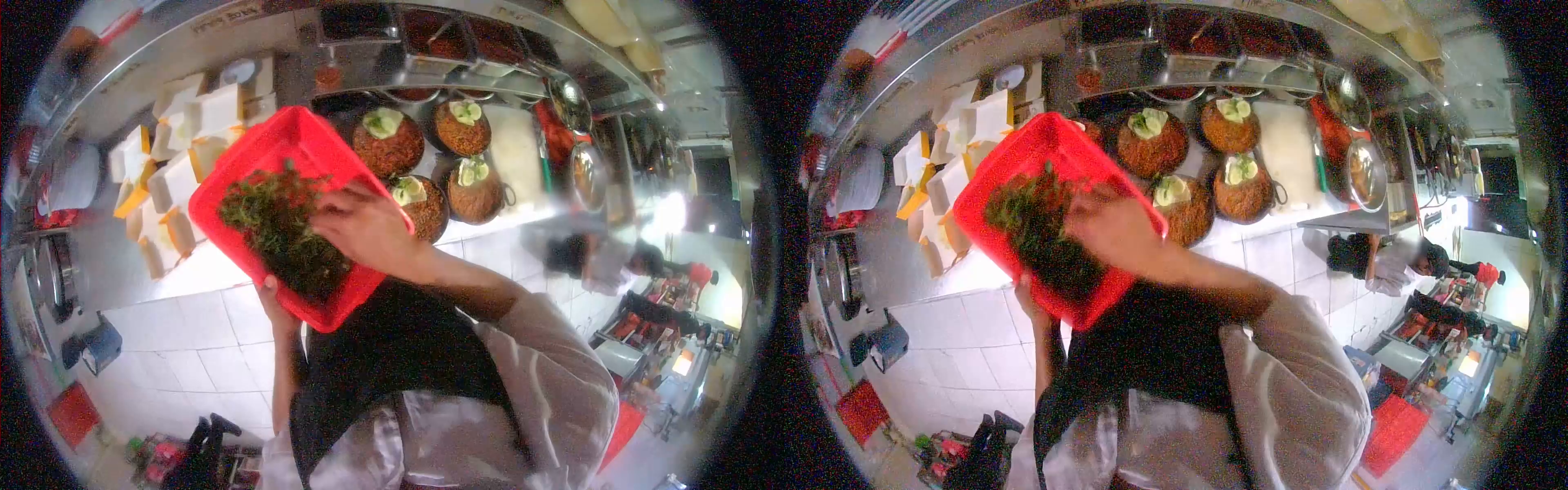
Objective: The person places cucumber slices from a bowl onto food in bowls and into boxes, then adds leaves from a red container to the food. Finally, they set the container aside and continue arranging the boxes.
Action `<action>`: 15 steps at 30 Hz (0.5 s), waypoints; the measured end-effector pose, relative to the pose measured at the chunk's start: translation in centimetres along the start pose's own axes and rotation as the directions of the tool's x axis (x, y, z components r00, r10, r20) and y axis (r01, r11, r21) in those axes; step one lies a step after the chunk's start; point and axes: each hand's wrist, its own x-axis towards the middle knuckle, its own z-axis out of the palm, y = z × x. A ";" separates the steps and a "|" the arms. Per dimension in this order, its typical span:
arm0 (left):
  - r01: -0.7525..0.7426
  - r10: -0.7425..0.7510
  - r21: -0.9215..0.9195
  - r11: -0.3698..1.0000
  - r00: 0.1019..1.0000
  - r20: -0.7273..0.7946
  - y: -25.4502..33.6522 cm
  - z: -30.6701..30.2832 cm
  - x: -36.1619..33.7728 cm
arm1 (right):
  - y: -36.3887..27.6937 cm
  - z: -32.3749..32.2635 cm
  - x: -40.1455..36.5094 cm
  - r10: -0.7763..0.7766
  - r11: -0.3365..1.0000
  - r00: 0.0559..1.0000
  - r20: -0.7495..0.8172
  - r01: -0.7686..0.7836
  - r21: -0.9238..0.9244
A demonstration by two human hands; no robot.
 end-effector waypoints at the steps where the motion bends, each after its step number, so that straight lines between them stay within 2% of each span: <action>1: -0.011 0.013 -0.060 0.998 0.999 0.030 0.7 1.4 -0.1 | 0.3 -1.2 0.0 -0.055 0.995 0.980 -0.193 0.069 0.066; 3: 0.141 -0.139 0.013 0.990 0.952 0.272 -0.8 -1.4 1.3 | 0.8 -3.0 -0.1 -0.123 0.990 0.970 -0.208 0.136 0.047; 4: 0.070 -0.053 -0.059 0.996 0.968 0.247 -1.8 -1.0 1.4 | 0.9 -2.9 -0.2 0.050 0.976 0.979 -0.200 -0.005 0.218; 5: 0.078 -0.079 0.013 0.997 0.981 0.176 -2.0 -1.2 1.5 | 1.0 -2.8 -0.2 0.215 0.913 0.965 -0.154 -0.142 0.383; 7: 0.066 -0.072 0.093 0.993 0.996 0.061 -2.3 -1.0 1.7 | 1.6 -3.3 0.1 0.452 0.609 0.890 0.063 -0.359 0.707; 8: 0.037 -0.039 0.105 0.994 0.999 0.019 -2.4 -0.7 1.8 | 2.3 -3.4 0.2 0.468 0.521 0.880 0.081 -0.348 0.780; 9: 0.028 -0.033 0.075 0.997 0.998 0.061 -2.5 -0.7 1.9 | 3.3 -3.3 0.2 0.457 0.520 0.885 0.088 -0.347 0.781; 11: 0.027 -0.031 0.037 0.999 0.995 0.100 -2.4 -0.4 1.8 | 4.7 -3.1 -0.1 0.563 0.345 0.806 0.183 -0.431 0.834; 12: 0.012 -0.012 -0.002 1.000 0.993 0.122 -2.3 -0.2 1.8 | 4.9 -3.1 -0.2 0.571 0.275 0.806 0.157 -0.368 0.888; 13: -0.003 0.009 -0.043 0.999 0.990 0.144 -2.2 0.0 1.8 | 4.8 -3.5 -0.1 0.569 0.281 0.807 0.159 -0.372 0.885; 15: -0.039 0.039 0.001 0.999 0.993 0.109 -2.6 -0.8 2.0 | 4.4 -5.1 0.1 0.488 0.555 0.873 0.016 -0.324 0.766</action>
